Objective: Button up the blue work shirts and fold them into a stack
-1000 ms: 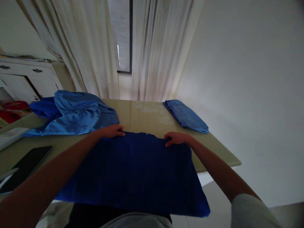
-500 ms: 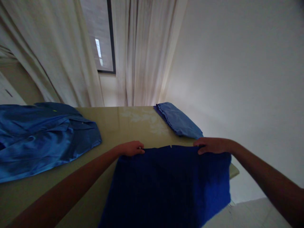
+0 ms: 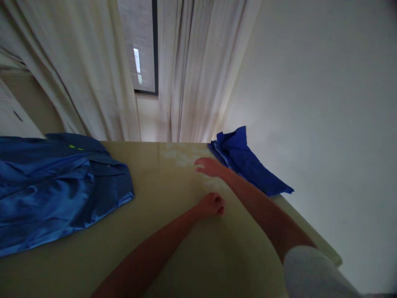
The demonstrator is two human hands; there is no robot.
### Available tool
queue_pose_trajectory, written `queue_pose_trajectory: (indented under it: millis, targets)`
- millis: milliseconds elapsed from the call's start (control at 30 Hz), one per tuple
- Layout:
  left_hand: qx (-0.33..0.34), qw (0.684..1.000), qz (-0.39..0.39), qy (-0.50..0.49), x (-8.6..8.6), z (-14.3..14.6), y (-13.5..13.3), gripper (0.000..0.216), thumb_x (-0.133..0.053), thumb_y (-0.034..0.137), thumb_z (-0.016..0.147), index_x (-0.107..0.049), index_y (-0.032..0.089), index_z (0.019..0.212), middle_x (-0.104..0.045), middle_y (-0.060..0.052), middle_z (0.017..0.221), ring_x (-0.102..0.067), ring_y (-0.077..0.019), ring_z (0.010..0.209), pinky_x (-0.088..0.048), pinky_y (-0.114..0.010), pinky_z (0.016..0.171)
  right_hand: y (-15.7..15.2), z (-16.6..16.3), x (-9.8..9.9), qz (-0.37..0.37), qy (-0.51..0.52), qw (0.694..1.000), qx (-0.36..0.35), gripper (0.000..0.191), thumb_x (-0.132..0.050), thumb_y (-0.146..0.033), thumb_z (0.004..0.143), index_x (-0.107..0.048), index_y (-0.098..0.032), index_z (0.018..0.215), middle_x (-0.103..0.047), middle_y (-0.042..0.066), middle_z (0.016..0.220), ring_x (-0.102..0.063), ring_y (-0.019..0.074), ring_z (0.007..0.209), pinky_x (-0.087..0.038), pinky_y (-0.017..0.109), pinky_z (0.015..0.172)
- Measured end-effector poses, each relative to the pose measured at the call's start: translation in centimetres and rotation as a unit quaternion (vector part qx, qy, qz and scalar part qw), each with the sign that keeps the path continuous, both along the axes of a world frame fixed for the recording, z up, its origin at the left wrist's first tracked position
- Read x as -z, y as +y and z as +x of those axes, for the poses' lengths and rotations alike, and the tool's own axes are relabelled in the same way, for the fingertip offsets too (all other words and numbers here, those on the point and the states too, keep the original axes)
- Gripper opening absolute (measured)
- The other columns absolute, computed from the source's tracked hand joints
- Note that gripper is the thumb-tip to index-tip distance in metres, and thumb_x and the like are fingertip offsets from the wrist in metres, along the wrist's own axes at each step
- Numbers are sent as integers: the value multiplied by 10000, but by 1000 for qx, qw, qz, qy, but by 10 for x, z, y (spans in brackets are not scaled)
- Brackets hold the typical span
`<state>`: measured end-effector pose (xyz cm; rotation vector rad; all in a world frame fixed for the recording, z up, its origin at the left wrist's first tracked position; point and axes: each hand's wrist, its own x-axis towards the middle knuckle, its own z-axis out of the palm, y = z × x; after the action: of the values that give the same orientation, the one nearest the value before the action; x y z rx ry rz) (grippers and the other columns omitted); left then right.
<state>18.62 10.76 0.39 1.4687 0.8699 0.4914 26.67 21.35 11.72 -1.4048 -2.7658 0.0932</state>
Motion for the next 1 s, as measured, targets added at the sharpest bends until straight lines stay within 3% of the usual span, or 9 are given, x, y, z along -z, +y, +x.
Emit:
queue_pose_trajectory:
  millis: [100,167,333,433,533,633,800,900,1000]
  targets:
    - [27,999,36,22,6,-71,-10,174,-576,301,897,-601,219,746,-700,-57,776,-674,-179,717,-542,-305,723,-35,-30,88,1,64,998,23,387,-615,-358,1021,-659,-200,1371,-624,127,1463,-564,266,1346,-404,412,1166]
    - [29,996,64,59,1,-114,-14,221,-537,373,937,-615,219,800,-725,-63,823,-684,-187,737,-542,-309,725,-45,-31,116,1,131,990,46,424,-538,-382,1052,-612,-219,1436,-576,122,1519,-512,258,1405,-359,429,1209]
    - [-57,917,259,297,-36,-214,-10,275,-488,377,975,-688,189,996,-751,-114,1015,-695,-252,941,-521,-389,898,-44,-23,123,-16,181,982,57,446,-466,-436,1063,-592,-276,1460,-560,103,1536,-481,268,1436,-331,495,1232]
    - [-188,802,336,457,-57,-277,-6,395,-533,402,964,-666,160,1247,-653,-211,1331,-565,-395,1280,-405,-561,1097,-45,-22,121,-14,181,982,57,450,-440,-436,1064,-602,-263,1447,-568,112,1524,-487,274,1432,-336,507,1233]
    - [-306,702,286,576,-62,-333,-12,692,-629,536,903,-533,164,1479,-457,-283,1548,-336,-544,1445,-257,-769,1108,-44,-21,122,-18,176,983,55,473,-424,-447,1056,-602,-247,1446,-561,128,1525,-491,287,1424,-341,519,1229]
    - [-301,709,202,605,-53,-370,-20,611,-521,536,969,-563,188,1470,-500,-283,1507,-445,-535,1367,-340,-795,1021,-42,-19,121,-21,171,984,49,498,-401,-468,1053,-609,-228,1437,-560,141,1522,-494,290,1421,-346,518,1225]
    - [-318,724,199,579,-48,-394,-19,463,-318,272,1045,-733,211,1241,-723,-188,1242,-686,-361,1134,-520,-494,957,-42,-19,119,-20,169,984,52,501,-389,-492,1050,-614,-251,1427,-559,125,1526,-495,288,1424,-351,523,1224]
    - [-352,751,217,514,-60,-381,-15,414,-403,285,1040,-737,257,1284,-748,-113,1277,-702,-315,1142,-509,-423,1004,-43,-20,120,-15,169,984,53,493,-396,-477,1047,-616,-255,1427,-559,126,1525,-501,291,1420,-350,523,1227]
    - [-302,818,273,406,-76,-331,-25,373,-470,276,1030,-758,238,1263,-750,-77,1296,-693,-286,1179,-481,-406,1075,-43,-20,120,-12,174,983,55,487,-416,-466,1044,-617,-248,1431,-562,135,1520,-498,304,1421,-352,538,1226]
